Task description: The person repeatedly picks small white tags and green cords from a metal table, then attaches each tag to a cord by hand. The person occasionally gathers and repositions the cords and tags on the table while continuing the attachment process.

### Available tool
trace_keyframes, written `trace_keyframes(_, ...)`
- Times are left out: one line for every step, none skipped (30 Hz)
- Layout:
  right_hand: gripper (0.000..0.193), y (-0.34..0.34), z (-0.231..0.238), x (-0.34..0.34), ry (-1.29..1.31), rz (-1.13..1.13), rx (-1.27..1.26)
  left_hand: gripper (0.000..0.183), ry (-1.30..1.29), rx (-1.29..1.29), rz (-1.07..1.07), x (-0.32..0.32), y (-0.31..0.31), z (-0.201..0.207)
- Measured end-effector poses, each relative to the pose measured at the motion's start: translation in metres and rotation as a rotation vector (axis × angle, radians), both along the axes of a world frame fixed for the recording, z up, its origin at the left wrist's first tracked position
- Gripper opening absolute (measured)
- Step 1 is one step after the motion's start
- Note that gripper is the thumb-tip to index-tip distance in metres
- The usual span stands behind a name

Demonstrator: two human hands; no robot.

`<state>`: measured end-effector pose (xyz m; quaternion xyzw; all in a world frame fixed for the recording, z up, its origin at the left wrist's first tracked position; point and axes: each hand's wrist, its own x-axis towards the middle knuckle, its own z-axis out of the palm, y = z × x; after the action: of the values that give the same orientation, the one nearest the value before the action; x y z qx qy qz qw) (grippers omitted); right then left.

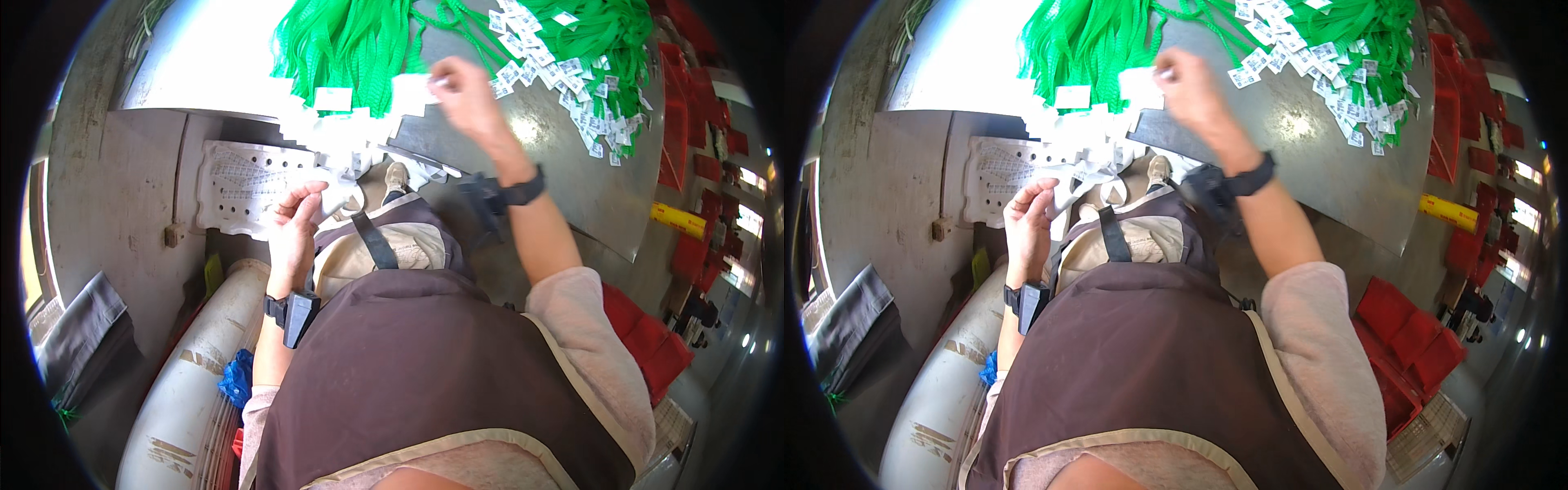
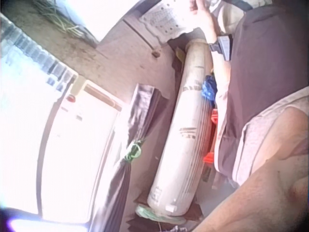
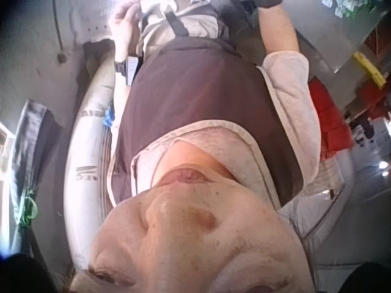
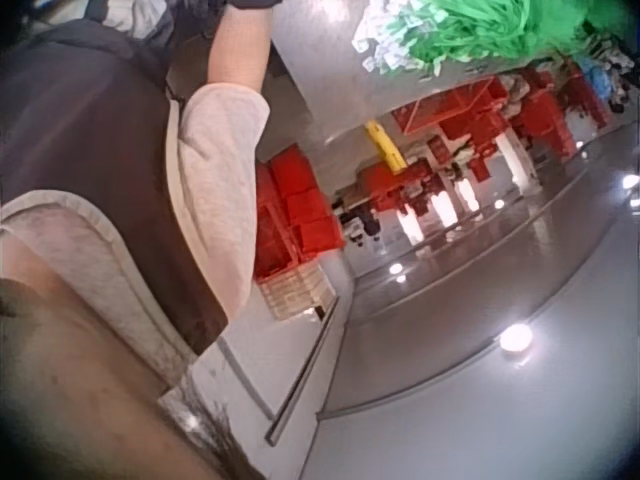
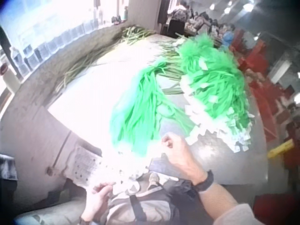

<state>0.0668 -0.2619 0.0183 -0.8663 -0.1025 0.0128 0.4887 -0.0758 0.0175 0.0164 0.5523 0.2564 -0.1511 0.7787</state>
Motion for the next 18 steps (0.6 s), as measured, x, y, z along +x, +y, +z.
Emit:
trace_keyframes(0.031, -0.021, 0.022, -0.002, 0.107, -0.197, -0.193, 0.021, -0.055, -0.089, -0.004, 0.002, 0.000, 0.002)
trace_keyframes(0.051, -0.045, 0.049, -0.005, 0.085, -0.242, -0.470, 0.021, -0.053, -0.156, 0.004, 0.004, -0.002, 0.005)
trace_keyframes(0.067, -0.055, 0.068, -0.009, 0.034, -0.344, -0.554, 0.021, -0.060, -0.224, 0.004, 0.007, -0.005, 0.008)
trace_keyframes(0.066, -0.052, 0.075, -0.017, -0.261, -0.327, -0.731, 0.026, -0.089, -0.280, -0.026, 0.009, -0.006, 0.012)
trace_keyframes(0.065, -0.047, 0.082, -0.029, -0.408, -0.403, -0.938, 0.028, -0.051, -0.271, -0.016, 0.011, -0.008, 0.016)
trace_keyframes(0.059, -0.030, 0.078, -0.044, -0.377, -0.260, -0.657, 0.029, -0.043, -0.277, -0.012, 0.014, -0.011, 0.019)
trace_keyframes(0.053, -0.007, 0.066, -0.059, -0.185, -0.184, -0.409, 0.030, -0.073, -0.306, -0.018, 0.017, -0.014, 0.021)
trace_keyframes(0.043, 0.015, 0.057, -0.079, -0.016, -0.011, -0.126, 0.033, -0.043, -0.290, -0.032, 0.019, -0.016, 0.023)
trace_keyframes(0.034, 0.037, 0.045, -0.097, 0.249, 0.149, 0.131, 0.033, -0.020, -0.265, -0.036, 0.020, -0.017, 0.024)
trace_keyframes(0.028, 0.051, 0.036, -0.109, 0.212, 0.141, 0.145, 0.033, -0.030, -0.259, -0.040, 0.020, -0.018, 0.024)
trace_keyframes(0.023, 0.064, 0.029, -0.119, 0.138, 0.200, 0.191, 0.033, -0.030, -0.244, -0.042, 0.020, -0.018, 0.024)
trace_keyframes(0.021, 0.072, 0.024, -0.123, 0.203, 0.131, 0.148, 0.034, -0.020, -0.223, -0.037, 0.020, -0.018, 0.022)
trace_keyframes(0.019, 0.077, 0.022, -0.126, 0.205, 0.108, 0.149, 0.034, -0.023, -0.220, -0.037, 0.019, -0.017, 0.021)
trace_keyframes(0.017, 0.082, 0.022, -0.127, 0.128, 0.092, 0.182, 0.034, -0.017, -0.209, -0.029, 0.019, -0.017, 0.019)
trace_keyframes(0.016, 0.082, 0.026, -0.124, 0.120, 0.104, 0.095, 0.034, -0.026, -0.207, -0.017, 0.019, -0.017, 0.017)
trace_keyframes(0.014, 0.084, 0.029, -0.123, 0.037, 0.118, 0.047, 0.034, -0.024, -0.199, -0.011, 0.019, -0.017, 0.014)
trace_keyframes(0.012, 0.086, 0.034, -0.119, -0.047, 0.131, 0.001, 0.034, 0.006, -0.211, 0.009, 0.019, -0.016, 0.011)
trace_keyframes(0.009, 0.087, 0.037, -0.115, -0.128, 0.183, -0.046, 0.034, 0.021, -0.228, 0.024, 0.019, -0.015, 0.008)
